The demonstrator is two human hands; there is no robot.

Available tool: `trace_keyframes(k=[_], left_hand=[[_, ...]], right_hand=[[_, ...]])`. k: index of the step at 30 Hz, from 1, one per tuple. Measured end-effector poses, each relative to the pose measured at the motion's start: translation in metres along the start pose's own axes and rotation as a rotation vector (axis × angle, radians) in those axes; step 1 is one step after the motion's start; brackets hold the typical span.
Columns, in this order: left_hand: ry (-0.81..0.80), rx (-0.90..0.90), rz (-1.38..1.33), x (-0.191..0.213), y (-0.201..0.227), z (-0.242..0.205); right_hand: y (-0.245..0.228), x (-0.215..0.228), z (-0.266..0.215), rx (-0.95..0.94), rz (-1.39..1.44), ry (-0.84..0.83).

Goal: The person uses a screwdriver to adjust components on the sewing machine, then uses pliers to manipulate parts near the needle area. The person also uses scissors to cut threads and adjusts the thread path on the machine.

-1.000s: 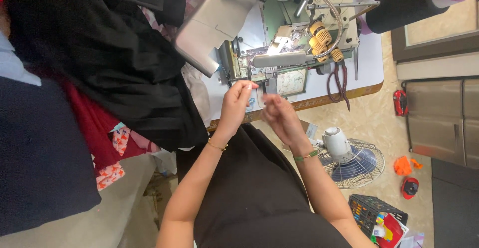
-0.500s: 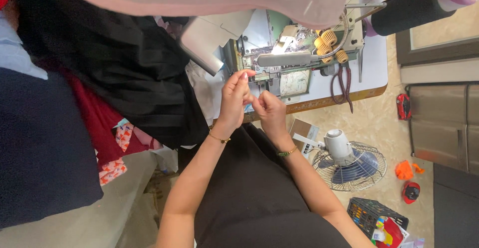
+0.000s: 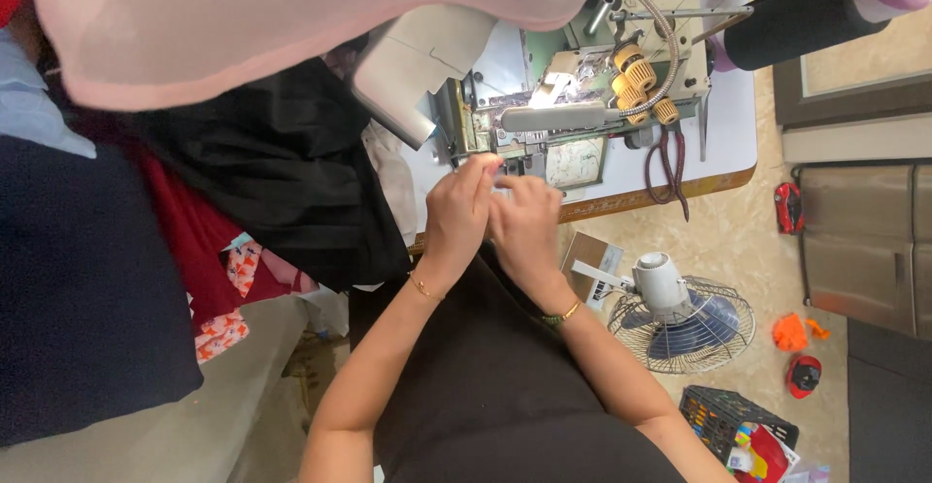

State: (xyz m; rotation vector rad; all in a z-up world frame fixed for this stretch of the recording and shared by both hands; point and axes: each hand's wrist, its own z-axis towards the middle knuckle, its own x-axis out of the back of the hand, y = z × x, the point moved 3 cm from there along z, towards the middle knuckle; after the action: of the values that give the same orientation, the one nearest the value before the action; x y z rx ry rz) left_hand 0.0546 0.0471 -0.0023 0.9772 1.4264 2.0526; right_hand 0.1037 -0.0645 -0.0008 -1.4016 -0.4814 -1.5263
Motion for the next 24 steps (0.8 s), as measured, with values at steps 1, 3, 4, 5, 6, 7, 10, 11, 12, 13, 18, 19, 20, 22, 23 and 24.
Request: trace_keyframes(k=[1, 3, 4, 5, 6, 7, 10, 11, 12, 13, 18, 19, 20, 22, 23, 24], left_hand=[[0.000, 0.000, 0.000, -0.002, -0.001, -0.003], [-0.016, -0.107, 0.108, -0.004, -0.001, -0.011], [-0.014, -0.107, 0.108, -0.006, 0.000, -0.011], [-0.035, -0.159, 0.107, -0.009, 0.003, -0.011], [-0.056, -0.210, 0.107, -0.011, 0.006, -0.012], [-0.055, -0.208, 0.107, -0.014, 0.009, -0.010], [-0.113, -0.232, 0.027, -0.025, 0.018, -0.008], [-0.132, -0.234, -0.009, -0.029, 0.019, -0.006], [-0.150, -0.234, -0.045, -0.033, 0.021, -0.005], [-0.151, -0.235, -0.045, -0.036, 0.021, -0.005], [-0.179, -0.081, -0.222, -0.049, 0.012, -0.008], [-0.181, -0.080, -0.222, -0.047, 0.011, -0.007], [-0.177, -0.037, -0.246, -0.045, 0.008, -0.005], [-0.172, 0.008, -0.269, -0.039, 0.005, -0.001], [-0.211, 0.086, -0.286, -0.036, 0.004, 0.001], [-0.252, 0.163, -0.303, -0.034, 0.002, 0.003]], right_hand=[[0.005, 0.002, -0.001, 0.000, 0.000, 0.000], [0.022, 0.006, -0.003, -0.242, -0.025, -0.020], [0.026, 0.007, -0.003, -0.240, -0.025, -0.020], [0.030, 0.012, -0.002, -0.245, 0.041, 0.079], [0.034, 0.016, -0.003, -0.248, 0.109, 0.176], [0.033, 0.022, 0.000, -0.248, 0.109, 0.175], [0.035, 0.035, 0.005, -0.306, 0.321, 0.204], [0.038, 0.038, 0.006, -0.260, 0.259, 0.253], [0.040, 0.040, 0.006, -0.214, 0.197, 0.299], [0.043, 0.041, 0.006, -0.214, 0.197, 0.301], [0.067, 0.031, -0.010, -0.227, 0.407, 0.377], [0.067, 0.031, -0.013, -0.229, 0.407, 0.377], [0.068, 0.030, -0.016, -0.277, 0.485, 0.373], [0.065, 0.030, -0.021, -0.324, 0.565, 0.366], [0.062, 0.030, -0.024, -0.353, 0.595, 0.352], [0.059, 0.031, -0.026, -0.383, 0.623, 0.339]])
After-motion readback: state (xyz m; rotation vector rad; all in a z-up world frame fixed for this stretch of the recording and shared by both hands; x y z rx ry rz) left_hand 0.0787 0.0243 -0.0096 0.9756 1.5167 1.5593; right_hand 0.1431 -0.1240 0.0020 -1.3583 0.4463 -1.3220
